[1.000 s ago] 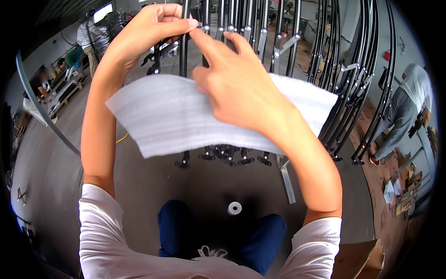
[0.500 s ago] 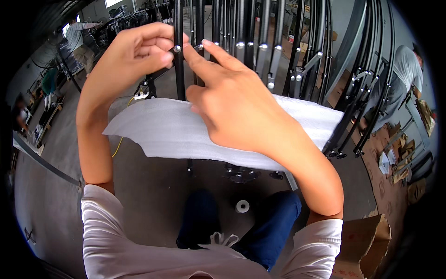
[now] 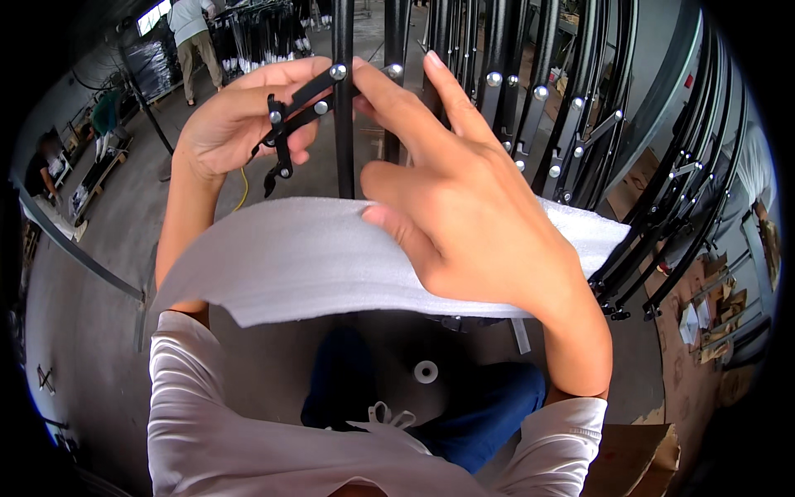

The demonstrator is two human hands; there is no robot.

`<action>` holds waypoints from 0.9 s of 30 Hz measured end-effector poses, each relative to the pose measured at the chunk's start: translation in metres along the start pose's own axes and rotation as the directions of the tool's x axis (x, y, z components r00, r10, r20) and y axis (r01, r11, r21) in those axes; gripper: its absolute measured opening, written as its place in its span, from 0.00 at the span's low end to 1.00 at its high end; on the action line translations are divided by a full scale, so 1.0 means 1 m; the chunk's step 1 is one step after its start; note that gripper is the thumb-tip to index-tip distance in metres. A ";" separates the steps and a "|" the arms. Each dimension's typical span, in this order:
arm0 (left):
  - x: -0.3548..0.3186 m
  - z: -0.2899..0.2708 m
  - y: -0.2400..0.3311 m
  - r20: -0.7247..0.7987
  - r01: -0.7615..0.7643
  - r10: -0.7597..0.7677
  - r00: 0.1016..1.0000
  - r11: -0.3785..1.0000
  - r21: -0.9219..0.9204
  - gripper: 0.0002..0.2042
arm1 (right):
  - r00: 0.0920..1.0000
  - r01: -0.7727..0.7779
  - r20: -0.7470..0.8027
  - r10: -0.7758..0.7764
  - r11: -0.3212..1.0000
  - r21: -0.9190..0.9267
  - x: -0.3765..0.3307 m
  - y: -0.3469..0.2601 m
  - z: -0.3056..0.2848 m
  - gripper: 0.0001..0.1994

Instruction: The person wraps a bundle of black metal poles with white foam and clear plastic wrap. They place the poles on foam, fold the foam around them, then roll and tear plastic wrap to encase the bundle, finishing by placing the wrapped bundle into a cardboard box.

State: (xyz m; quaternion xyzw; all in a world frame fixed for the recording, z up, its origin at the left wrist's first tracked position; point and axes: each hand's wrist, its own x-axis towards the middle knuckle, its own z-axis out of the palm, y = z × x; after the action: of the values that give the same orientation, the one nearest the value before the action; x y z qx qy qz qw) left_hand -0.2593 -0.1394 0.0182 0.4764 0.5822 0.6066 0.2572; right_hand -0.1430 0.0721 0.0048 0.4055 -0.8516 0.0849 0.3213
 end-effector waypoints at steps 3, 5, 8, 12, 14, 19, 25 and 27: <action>0.014 -0.008 -0.003 0.215 -0.044 0.067 0.974 0.993 -0.110 0.28 | 0.997 -0.020 -0.072 0.031 0.988 0.150 -0.007 0.001 -0.002 0.15; 0.022 0.008 -0.004 0.130 -0.055 0.067 0.989 0.994 -0.094 0.36 | 0.985 0.032 -0.170 0.013 0.965 0.260 -0.016 0.001 0.002 0.17; 0.032 0.015 -0.005 0.142 -0.106 0.111 0.984 0.993 -0.042 0.34 | 0.976 0.046 -0.216 0.009 0.968 0.248 -0.025 -0.005 0.005 0.18; 0.041 0.015 -0.019 0.142 -0.229 0.233 0.962 0.972 -0.046 0.31 | 0.971 -0.007 -0.219 0.096 0.926 0.376 -0.034 -0.017 0.011 0.19; 0.042 0.016 -0.021 0.141 -0.234 0.239 0.961 0.971 -0.050 0.31 | 0.950 -0.003 -0.283 0.133 0.908 0.418 -0.037 -0.026 0.021 0.19; 0.036 0.013 -0.021 0.171 -0.243 0.240 0.956 0.970 -0.002 0.32 | 0.939 -0.262 -0.080 0.333 0.848 0.461 -0.036 -0.043 0.016 0.16; 0.035 0.016 -0.018 0.158 -0.184 0.190 0.969 0.981 -0.055 0.33 | 0.923 -0.350 -0.027 0.383 0.869 0.351 -0.026 -0.047 0.018 0.11; 0.036 0.022 -0.020 0.166 -0.141 0.165 0.972 0.979 -0.148 0.35 | 0.924 -0.339 -0.045 0.381 0.866 0.367 -0.026 -0.044 0.020 0.12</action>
State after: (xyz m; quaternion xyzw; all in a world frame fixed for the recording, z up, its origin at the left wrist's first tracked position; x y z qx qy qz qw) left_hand -0.2597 -0.0945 0.0065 0.5536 0.4761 0.6177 0.2922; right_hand -0.1081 0.0515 -0.0322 0.2846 -0.8629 0.3180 0.2708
